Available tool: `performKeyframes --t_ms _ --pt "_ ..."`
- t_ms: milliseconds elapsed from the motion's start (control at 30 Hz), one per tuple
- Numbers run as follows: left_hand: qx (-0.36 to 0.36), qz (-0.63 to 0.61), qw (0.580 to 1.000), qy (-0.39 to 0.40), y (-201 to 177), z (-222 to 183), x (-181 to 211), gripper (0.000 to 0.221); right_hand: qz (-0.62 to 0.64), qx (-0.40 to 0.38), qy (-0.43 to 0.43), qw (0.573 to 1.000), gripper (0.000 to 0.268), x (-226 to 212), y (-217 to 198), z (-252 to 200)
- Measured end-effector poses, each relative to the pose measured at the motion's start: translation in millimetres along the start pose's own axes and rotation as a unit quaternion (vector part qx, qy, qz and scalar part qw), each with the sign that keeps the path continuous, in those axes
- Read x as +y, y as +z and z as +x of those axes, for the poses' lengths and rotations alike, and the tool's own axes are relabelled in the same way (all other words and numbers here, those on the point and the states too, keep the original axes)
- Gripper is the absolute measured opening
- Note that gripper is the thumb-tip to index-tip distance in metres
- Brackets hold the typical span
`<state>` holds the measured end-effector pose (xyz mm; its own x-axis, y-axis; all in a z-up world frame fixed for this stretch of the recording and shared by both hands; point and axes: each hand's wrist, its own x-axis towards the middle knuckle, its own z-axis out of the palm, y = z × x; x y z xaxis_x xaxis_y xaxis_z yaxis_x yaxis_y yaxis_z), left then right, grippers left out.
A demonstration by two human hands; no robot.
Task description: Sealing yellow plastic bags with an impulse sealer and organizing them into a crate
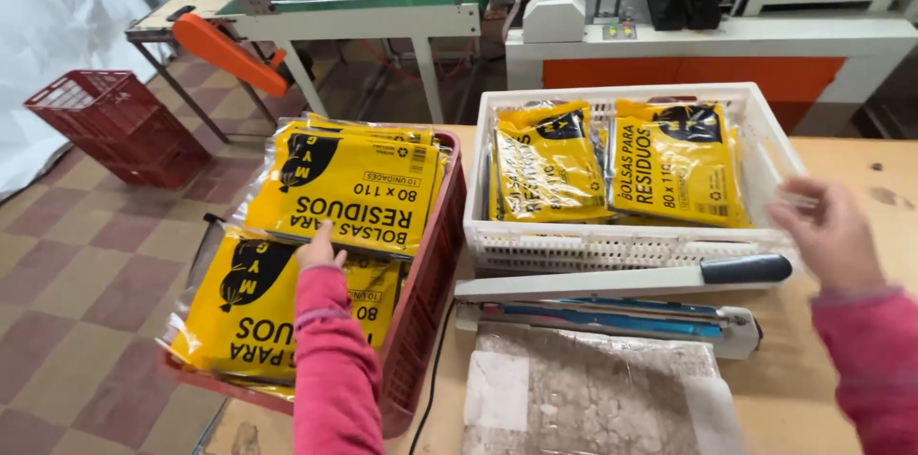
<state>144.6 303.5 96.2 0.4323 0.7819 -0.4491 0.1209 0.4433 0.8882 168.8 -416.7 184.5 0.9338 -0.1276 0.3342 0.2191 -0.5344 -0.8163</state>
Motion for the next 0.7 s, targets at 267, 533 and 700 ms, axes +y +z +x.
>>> performKeyframes --t_ms 267,533,700 --pt "0.142 0.113 0.976 0.122 42.3 44.6 2.4 0.058 0.185 -0.079 0.151 0.968 0.025 42.8 21.8 -202.1" --pt "-0.033 0.019 0.887 0.459 52.7 -133.4 69.1 0.038 0.146 -0.171 0.104 0.969 0.022 11.1 65.0 -225.6" --pt "-0.152 0.056 0.781 0.603 3.0 -282.0 64.3 0.035 0.116 -0.145 -0.052 0.981 0.039 -62.3 98.7 -200.2"
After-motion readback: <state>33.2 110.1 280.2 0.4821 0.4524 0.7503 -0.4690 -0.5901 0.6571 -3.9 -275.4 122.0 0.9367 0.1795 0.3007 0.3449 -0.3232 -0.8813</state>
